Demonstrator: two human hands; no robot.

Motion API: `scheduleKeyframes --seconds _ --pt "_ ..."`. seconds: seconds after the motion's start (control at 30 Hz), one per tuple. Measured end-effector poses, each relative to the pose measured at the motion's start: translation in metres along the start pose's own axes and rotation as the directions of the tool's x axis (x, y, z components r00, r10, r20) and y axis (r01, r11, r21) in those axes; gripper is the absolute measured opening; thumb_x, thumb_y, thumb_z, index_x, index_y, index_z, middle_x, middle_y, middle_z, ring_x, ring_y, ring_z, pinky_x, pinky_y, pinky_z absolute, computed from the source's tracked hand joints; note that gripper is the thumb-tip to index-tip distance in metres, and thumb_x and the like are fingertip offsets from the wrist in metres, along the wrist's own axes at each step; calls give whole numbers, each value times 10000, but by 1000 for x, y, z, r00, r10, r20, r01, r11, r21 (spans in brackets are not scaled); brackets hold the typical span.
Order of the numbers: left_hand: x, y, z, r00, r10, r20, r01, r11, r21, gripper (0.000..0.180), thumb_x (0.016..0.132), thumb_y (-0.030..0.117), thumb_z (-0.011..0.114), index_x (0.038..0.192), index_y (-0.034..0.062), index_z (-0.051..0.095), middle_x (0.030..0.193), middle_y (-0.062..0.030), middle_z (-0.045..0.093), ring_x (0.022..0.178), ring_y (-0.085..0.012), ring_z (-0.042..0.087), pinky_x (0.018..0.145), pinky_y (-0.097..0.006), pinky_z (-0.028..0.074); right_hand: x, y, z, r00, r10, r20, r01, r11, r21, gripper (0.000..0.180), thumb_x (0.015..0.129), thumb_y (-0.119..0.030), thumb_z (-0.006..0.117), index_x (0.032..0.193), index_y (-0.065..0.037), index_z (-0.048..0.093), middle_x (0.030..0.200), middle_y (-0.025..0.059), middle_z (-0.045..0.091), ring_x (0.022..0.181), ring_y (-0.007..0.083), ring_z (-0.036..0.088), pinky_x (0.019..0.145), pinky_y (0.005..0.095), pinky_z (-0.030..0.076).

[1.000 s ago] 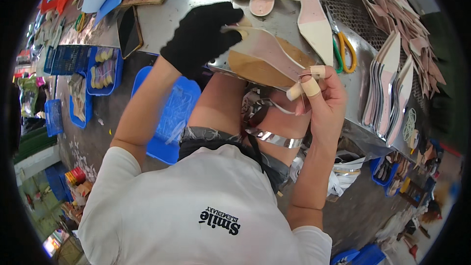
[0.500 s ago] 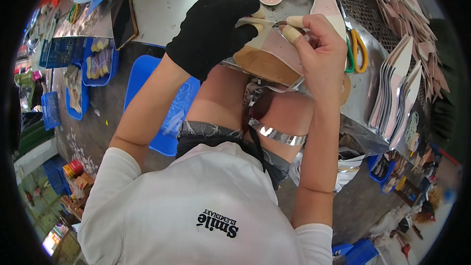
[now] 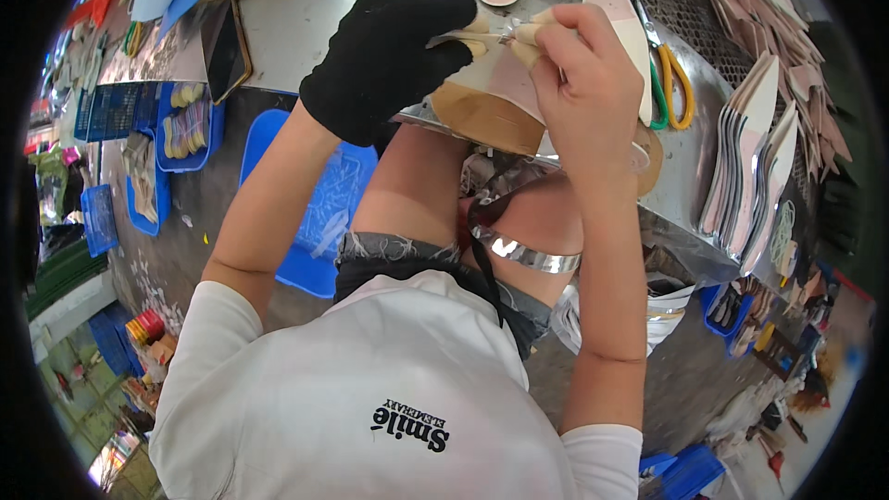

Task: Applying and trimming protective plastic film on the insoles of high-heeled shoes.

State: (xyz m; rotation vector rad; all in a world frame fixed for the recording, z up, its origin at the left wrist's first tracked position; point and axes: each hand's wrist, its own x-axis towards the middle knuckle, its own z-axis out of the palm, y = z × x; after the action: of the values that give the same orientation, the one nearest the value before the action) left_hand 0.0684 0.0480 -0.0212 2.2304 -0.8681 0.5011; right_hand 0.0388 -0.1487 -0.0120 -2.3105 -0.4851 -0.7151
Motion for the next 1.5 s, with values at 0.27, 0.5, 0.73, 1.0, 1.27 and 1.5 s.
scheduleKeyframes --seconds 0.27,0.5,0.73,1.0,1.27,1.5 --pt "11 13 -5 1000 17 14 -15 985 -170 340 682 65 722 1013 46 647 925 -127 660 823 -288 637 729 -343 516 14 -5 -12 941 125 314 -189 965 181 118 751 -35 639 853 10 600 774 47 570 566 127 511 523 248 412" --pt "15 17 -3 979 120 165 -131 990 58 237 710 24 656 941 78 663 902 -82 628 789 -264 625 674 -346 504 20 20 -44 573 451 684 -806 462 371 175 751 -100 697 902 -18 662 734 -19 600 573 49 478 516 212 386" --pt "16 20 2 967 186 173 -198 979 53 196 739 26 626 926 74 657 903 -77 608 784 -248 619 672 -324 496 -16 2 -35 942 281 186 -292 956 36 96 711 -52 670 803 -25 663 724 78 551 612 198 536 571 288 424" --pt "14 21 3 953 271 137 -282 957 66 307 714 26 647 1016 87 641 1052 -141 604 927 -298 605 771 -350 504 -23 -11 -24 912 389 131 -383 921 -66 87 729 -34 661 791 9 619 722 65 573 578 150 512 553 264 408" --pt "26 28 12 916 253 311 -280 959 46 364 702 67 674 1059 131 642 1120 -153 589 986 -311 589 807 -377 500 -28 -12 -28 929 328 171 -290 932 -218 115 699 -61 648 794 -8 609 773 138 586 716 342 591 655 418 472" --pt "22 20 27 917 309 254 -346 931 115 331 704 101 684 1028 161 652 1127 -114 597 935 -286 616 767 -377 508 -16 -9 -49 861 402 311 -364 915 -176 149 717 -103 642 804 14 614 752 174 619 773 366 602 691 426 480"
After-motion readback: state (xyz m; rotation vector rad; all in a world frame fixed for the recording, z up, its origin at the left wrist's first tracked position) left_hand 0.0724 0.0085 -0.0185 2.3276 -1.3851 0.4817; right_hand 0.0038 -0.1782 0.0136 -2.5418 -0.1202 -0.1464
